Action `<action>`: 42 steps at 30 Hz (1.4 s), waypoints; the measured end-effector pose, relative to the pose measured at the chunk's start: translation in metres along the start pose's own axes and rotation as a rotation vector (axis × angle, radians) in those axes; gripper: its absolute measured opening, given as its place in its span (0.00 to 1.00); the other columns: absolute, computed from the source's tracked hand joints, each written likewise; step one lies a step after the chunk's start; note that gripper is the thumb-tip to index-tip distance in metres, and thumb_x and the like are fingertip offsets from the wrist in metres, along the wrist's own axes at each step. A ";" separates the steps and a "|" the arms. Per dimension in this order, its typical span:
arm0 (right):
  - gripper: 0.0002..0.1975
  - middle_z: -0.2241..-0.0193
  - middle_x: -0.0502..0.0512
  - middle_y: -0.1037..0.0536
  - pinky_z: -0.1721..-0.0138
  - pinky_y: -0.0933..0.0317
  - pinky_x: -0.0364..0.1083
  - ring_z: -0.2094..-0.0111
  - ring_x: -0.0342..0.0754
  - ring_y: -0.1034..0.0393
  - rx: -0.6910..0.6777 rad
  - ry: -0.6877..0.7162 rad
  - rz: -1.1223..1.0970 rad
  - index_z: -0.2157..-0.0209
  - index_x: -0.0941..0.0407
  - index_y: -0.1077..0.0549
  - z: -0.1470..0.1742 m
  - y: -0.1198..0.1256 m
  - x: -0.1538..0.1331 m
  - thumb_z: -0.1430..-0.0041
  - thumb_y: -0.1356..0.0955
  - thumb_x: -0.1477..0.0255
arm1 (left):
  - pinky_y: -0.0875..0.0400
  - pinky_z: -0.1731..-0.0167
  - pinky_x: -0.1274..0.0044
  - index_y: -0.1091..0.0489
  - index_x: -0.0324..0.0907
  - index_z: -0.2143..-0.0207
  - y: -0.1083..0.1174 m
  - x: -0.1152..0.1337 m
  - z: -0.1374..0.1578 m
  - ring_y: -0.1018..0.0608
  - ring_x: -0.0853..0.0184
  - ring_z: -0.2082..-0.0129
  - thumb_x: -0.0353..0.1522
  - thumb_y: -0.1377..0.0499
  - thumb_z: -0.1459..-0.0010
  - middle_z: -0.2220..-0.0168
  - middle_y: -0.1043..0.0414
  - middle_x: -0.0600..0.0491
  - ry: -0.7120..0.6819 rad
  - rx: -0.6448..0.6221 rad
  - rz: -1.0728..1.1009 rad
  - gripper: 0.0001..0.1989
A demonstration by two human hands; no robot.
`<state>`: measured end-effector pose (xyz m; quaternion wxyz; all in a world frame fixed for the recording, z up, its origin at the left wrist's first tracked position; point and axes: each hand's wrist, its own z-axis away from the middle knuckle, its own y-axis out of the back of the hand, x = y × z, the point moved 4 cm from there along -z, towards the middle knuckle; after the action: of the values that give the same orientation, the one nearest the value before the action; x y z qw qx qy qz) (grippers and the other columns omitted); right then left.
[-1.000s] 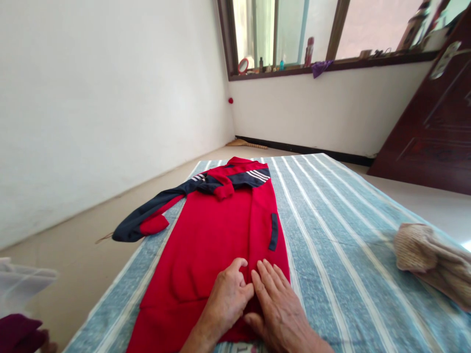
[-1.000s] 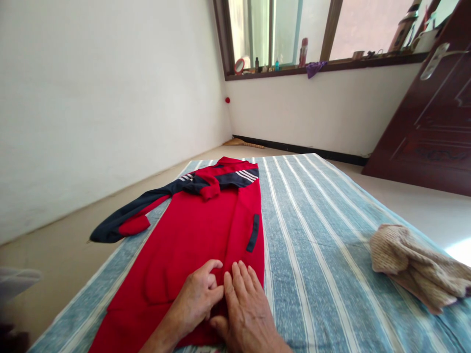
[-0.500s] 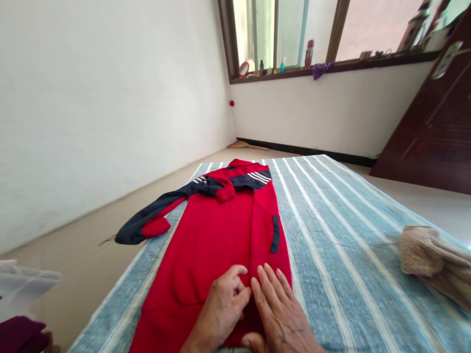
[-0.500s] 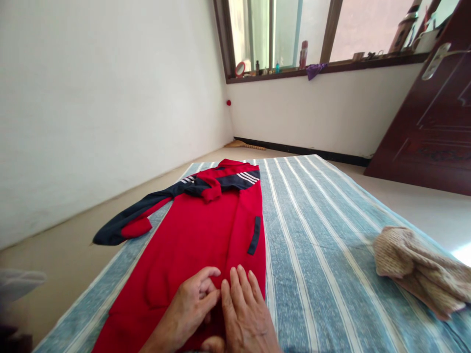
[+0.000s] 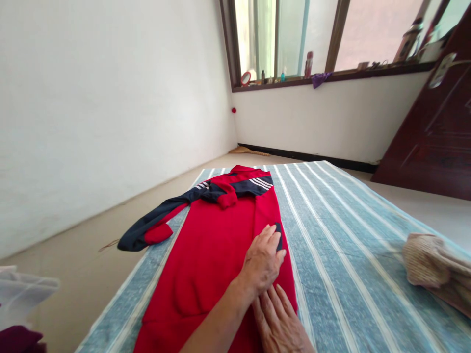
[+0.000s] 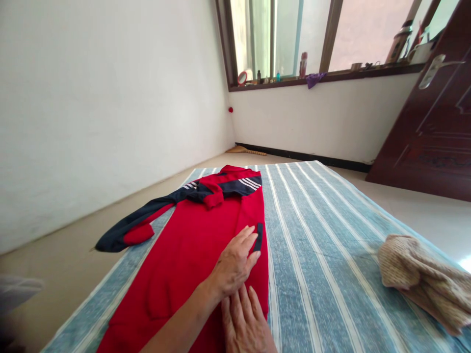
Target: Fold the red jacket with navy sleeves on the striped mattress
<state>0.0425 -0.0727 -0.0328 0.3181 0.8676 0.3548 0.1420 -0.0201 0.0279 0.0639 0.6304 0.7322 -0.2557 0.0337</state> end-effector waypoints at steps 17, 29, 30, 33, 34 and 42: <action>0.18 0.54 0.65 0.22 0.36 0.54 0.59 0.45 0.57 0.33 0.226 0.003 0.011 0.51 0.62 0.28 0.001 -0.012 -0.001 0.36 0.42 0.73 | 0.60 0.34 0.59 0.57 0.36 0.33 -0.047 -0.024 -0.039 0.58 0.60 0.31 0.56 0.66 0.39 0.31 0.62 0.45 0.160 -0.362 -0.126 0.42; 0.19 0.49 0.65 0.25 0.40 0.44 0.60 0.45 0.59 0.33 0.005 -0.048 0.028 0.46 0.61 0.31 0.004 -0.010 -0.008 0.37 0.40 0.71 | 0.56 0.35 0.61 0.50 0.36 0.34 -0.054 -0.045 -0.054 0.54 0.60 0.32 0.50 0.65 0.35 0.32 0.56 0.45 0.207 -0.227 -0.280 0.36; 0.20 0.49 0.66 0.26 0.40 0.45 0.60 0.45 0.60 0.32 -0.008 -0.043 0.027 0.46 0.61 0.32 0.005 -0.010 -0.008 0.37 0.40 0.71 | 0.56 0.35 0.60 0.51 0.36 0.34 -0.055 -0.046 -0.054 0.54 0.60 0.31 0.50 0.65 0.35 0.31 0.56 0.45 0.208 -0.228 -0.282 0.36; 0.19 0.49 0.65 0.26 0.40 0.45 0.59 0.46 0.59 0.32 -0.014 -0.047 0.023 0.47 0.61 0.31 0.003 -0.008 -0.007 0.37 0.40 0.72 | 0.57 0.35 0.61 0.51 0.36 0.34 -0.056 -0.045 -0.054 0.55 0.60 0.31 0.51 0.66 0.36 0.31 0.56 0.45 0.206 -0.226 -0.279 0.37; 0.19 0.49 0.65 0.25 0.40 0.45 0.59 0.46 0.59 0.32 -0.011 -0.051 0.021 0.47 0.61 0.31 0.001 -0.006 -0.006 0.37 0.40 0.72 | 0.57 0.35 0.61 0.51 0.36 0.34 -0.055 -0.044 -0.054 0.55 0.60 0.31 0.51 0.66 0.36 0.31 0.56 0.46 0.206 -0.223 -0.280 0.37; 0.20 0.49 0.63 0.25 0.42 0.43 0.56 0.45 0.58 0.33 -0.026 -0.070 0.007 0.49 0.60 0.30 -0.002 -0.001 -0.003 0.36 0.41 0.65 | 0.58 0.35 0.62 0.51 0.37 0.34 -0.060 -0.048 -0.053 0.54 0.61 0.32 0.52 0.68 0.36 0.31 0.55 0.46 0.191 -0.186 -0.289 0.38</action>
<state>0.0388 -0.0737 -0.0317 0.3413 0.8690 0.3386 0.1172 -0.0226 0.0986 0.0025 0.7151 0.6932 -0.0893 -0.0118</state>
